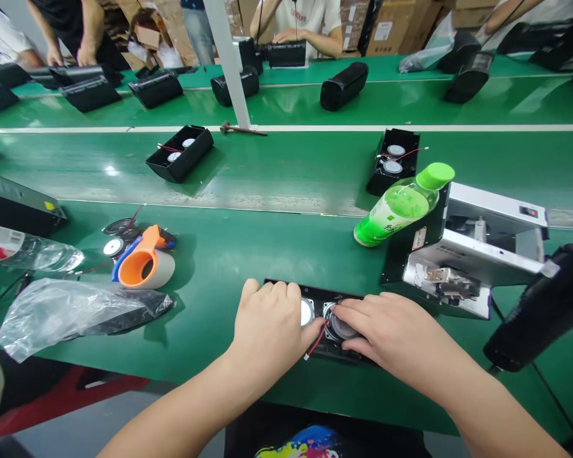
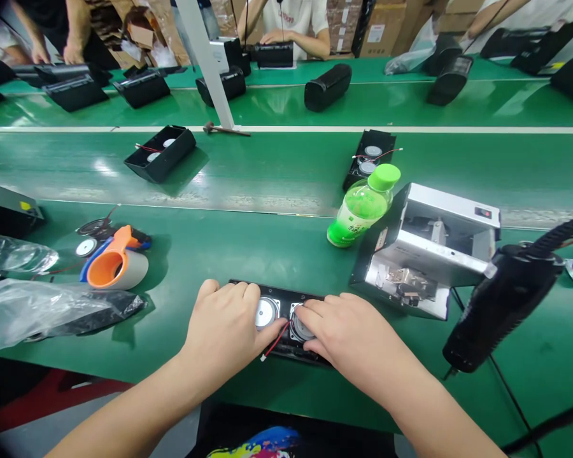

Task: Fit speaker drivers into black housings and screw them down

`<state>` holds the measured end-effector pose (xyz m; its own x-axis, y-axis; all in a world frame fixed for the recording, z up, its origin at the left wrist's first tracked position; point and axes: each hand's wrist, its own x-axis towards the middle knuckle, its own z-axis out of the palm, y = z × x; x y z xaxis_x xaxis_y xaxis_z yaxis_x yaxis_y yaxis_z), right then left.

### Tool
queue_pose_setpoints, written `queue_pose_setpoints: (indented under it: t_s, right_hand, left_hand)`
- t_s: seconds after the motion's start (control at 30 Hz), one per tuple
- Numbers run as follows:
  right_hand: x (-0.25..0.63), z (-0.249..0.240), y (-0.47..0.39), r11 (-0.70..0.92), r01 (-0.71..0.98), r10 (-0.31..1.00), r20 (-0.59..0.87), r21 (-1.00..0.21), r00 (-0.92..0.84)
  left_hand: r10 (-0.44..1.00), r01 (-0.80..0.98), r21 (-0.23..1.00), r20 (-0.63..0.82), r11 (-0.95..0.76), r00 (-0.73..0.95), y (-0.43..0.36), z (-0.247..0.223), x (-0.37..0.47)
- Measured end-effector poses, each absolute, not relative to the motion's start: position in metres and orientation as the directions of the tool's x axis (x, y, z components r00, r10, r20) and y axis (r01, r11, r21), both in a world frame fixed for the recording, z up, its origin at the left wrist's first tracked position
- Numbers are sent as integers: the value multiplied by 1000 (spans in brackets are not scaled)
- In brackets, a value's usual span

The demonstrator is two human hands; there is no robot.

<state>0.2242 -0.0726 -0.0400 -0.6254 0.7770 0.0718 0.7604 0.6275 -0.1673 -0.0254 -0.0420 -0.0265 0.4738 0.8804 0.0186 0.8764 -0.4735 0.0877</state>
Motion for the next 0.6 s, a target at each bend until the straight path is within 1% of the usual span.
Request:
queue_pose_setpoints:
  t_s: [0.13, 0.2, 0.3, 0.4, 0.5, 0.6]
  right_hand:
    - [222, -41, -77, 622, 774, 783, 77, -122, -617]
    - [222, -41, -79, 614, 782, 790, 78, -108, -609]
    - [224, -40, -81, 609, 786, 793, 70, -111, -605]
    - [226, -39, -81, 603, 787, 797, 53, -132, -601]
    - [227, -39, -80, 600, 784, 797, 41, -159, -602]
    - [227, -40, -80, 586, 788, 806, 41, -190, -590]
  left_hand:
    - [874, 878, 113, -98, -465, 476, -36, -25, -29]
    - [846, 854, 141, -128, -500, 517, -33, -20, -37]
    - [765, 775, 197, -140, -600, 628, -29, -13, -50]
    - [703, 716, 237, -151, -657, 695, -26, -10, -55]
    - [649, 666, 244, -159, -705, 744, -23, -11, -52]
    - [629, 647, 223, -153, -729, 762, -19, -11, -51]
